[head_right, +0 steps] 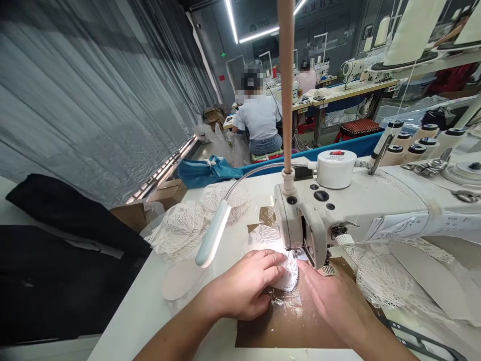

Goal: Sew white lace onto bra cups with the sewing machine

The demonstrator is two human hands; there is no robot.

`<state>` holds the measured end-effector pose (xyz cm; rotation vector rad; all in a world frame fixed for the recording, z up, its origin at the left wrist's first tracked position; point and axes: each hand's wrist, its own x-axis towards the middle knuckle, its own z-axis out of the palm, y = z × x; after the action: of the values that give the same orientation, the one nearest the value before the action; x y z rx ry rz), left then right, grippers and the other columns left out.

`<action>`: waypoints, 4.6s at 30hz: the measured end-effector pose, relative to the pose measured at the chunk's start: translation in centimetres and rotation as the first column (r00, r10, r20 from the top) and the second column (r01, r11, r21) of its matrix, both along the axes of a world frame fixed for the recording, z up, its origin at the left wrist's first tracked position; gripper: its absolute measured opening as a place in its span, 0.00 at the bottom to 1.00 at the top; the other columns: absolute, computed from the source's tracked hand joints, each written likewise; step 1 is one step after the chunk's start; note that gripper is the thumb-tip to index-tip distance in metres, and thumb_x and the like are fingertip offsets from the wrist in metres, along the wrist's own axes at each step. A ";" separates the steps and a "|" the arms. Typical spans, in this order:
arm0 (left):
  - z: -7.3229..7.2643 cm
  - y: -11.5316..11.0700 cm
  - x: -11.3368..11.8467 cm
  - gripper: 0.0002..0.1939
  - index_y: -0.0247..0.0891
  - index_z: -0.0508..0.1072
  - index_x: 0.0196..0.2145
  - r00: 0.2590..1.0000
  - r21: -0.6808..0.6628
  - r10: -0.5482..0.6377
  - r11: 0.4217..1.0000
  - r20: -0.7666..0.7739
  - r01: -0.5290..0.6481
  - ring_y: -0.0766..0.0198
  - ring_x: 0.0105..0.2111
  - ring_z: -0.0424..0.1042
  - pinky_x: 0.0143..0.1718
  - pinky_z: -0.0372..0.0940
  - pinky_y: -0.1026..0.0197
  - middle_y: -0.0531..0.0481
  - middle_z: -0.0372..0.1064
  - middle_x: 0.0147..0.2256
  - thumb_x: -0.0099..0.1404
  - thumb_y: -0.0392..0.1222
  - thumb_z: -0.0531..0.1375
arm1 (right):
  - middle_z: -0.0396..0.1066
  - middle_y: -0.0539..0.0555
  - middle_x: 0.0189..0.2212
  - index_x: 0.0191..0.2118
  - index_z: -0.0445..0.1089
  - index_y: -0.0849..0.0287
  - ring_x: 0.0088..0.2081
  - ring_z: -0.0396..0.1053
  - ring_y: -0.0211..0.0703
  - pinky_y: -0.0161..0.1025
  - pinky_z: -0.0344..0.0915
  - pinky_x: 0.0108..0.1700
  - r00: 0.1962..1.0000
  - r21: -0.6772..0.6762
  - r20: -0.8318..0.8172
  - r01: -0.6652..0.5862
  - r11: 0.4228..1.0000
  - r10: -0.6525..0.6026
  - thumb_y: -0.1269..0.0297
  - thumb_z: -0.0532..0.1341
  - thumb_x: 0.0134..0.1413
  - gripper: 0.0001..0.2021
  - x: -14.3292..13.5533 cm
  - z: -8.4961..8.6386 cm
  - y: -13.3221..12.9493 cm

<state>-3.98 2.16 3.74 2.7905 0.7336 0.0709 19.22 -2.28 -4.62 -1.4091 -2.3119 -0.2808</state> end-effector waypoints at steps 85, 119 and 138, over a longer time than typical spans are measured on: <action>-3.9 0.5 1.6 0.03 0.37 0.69 0.29 0.979 -0.060 0.140 0.989 0.146 -0.132 0.64 0.28 0.67 0.32 0.62 0.65 0.51 0.70 0.27 0.60 0.36 0.58 | 0.72 0.50 0.28 0.43 0.72 0.52 0.28 0.69 0.39 0.35 0.62 0.30 0.963 -0.185 -0.216 -0.201 0.962 0.160 0.67 0.48 0.66 0.14 0.1 1.9 -1.1; -2.8 0.4 1.6 0.16 0.34 0.71 0.50 0.989 0.100 -0.027 0.995 0.143 0.013 0.57 0.39 0.66 0.41 0.66 0.57 0.47 0.70 0.52 0.69 0.41 0.51 | 0.71 0.50 0.28 0.45 0.69 0.56 0.25 0.68 0.39 0.37 0.57 0.26 0.973 0.009 -0.058 -0.224 0.974 0.224 0.76 0.48 0.58 0.17 -0.4 1.6 -1.0; -3.3 0.6 1.7 0.18 0.36 0.69 0.51 0.979 0.149 0.128 0.977 0.156 -0.151 0.56 0.36 0.64 0.37 0.66 0.56 0.42 0.68 0.48 0.69 0.46 0.51 | 0.79 0.55 0.34 0.46 0.75 0.53 0.33 0.76 0.47 0.36 0.65 0.23 0.985 0.103 0.152 0.061 0.993 -0.077 0.78 0.51 0.50 0.23 0.0 0.0 -0.1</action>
<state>-2.26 2.74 0.49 2.8399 0.9233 0.3724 19.25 -2.33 -4.63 -1.4667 -2.3394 -0.5365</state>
